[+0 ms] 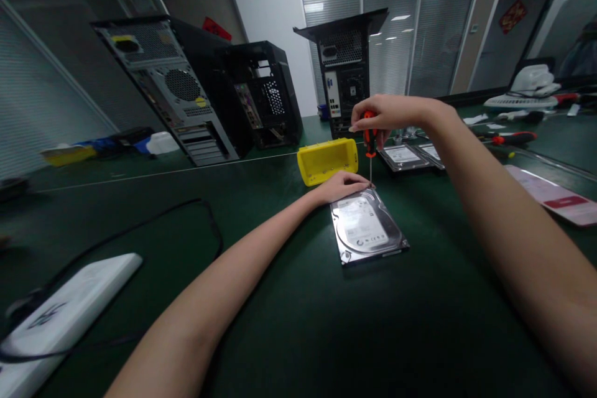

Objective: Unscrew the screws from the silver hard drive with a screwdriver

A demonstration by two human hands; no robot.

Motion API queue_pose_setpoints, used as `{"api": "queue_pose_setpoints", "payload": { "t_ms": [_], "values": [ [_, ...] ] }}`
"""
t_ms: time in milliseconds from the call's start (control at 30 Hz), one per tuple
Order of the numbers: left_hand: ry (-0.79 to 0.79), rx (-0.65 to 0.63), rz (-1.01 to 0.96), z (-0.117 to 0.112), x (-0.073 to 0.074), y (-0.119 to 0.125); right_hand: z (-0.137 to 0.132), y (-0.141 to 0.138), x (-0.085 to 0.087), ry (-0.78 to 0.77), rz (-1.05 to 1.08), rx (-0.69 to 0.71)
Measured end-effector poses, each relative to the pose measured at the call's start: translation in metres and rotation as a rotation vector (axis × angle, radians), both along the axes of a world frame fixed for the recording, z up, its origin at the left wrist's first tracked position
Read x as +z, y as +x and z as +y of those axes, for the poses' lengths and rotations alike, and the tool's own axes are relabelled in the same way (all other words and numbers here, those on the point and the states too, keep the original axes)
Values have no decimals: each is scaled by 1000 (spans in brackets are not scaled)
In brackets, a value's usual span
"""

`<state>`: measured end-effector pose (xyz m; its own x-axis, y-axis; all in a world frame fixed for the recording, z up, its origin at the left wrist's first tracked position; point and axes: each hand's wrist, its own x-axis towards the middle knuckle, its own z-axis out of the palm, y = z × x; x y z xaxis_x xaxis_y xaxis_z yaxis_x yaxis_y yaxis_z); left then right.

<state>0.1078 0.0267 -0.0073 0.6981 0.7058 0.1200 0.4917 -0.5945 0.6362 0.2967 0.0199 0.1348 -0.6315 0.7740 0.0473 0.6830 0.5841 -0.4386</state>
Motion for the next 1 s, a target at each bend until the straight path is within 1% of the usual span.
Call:
{"api": "queue_pose_setpoints", "payload": {
  "t_ms": [133,300,467,600,767,900,1000],
  "values": [
    [0,2,5,0,0,0,2,-2,-2,9,-1,-8],
    [-5,1,4,0,0,0,1,-1,-3,-37,32,-52],
    [-8,0,1,0,-1,0,-3,1,1,-94,7,-34],
    [-3,-6,-8,1,-1,0,-4,3,2,-124,40,-20],
    [-13,2,-8,-1,0,0,-5,3,3,-107,37,-17],
    [-12,2,-8,-2,1,1,-6,2,5,-71,-8,-57],
    [-7,1,-1,-2,2,1,-5,3,4,-84,-38,-81]
  ]
}}
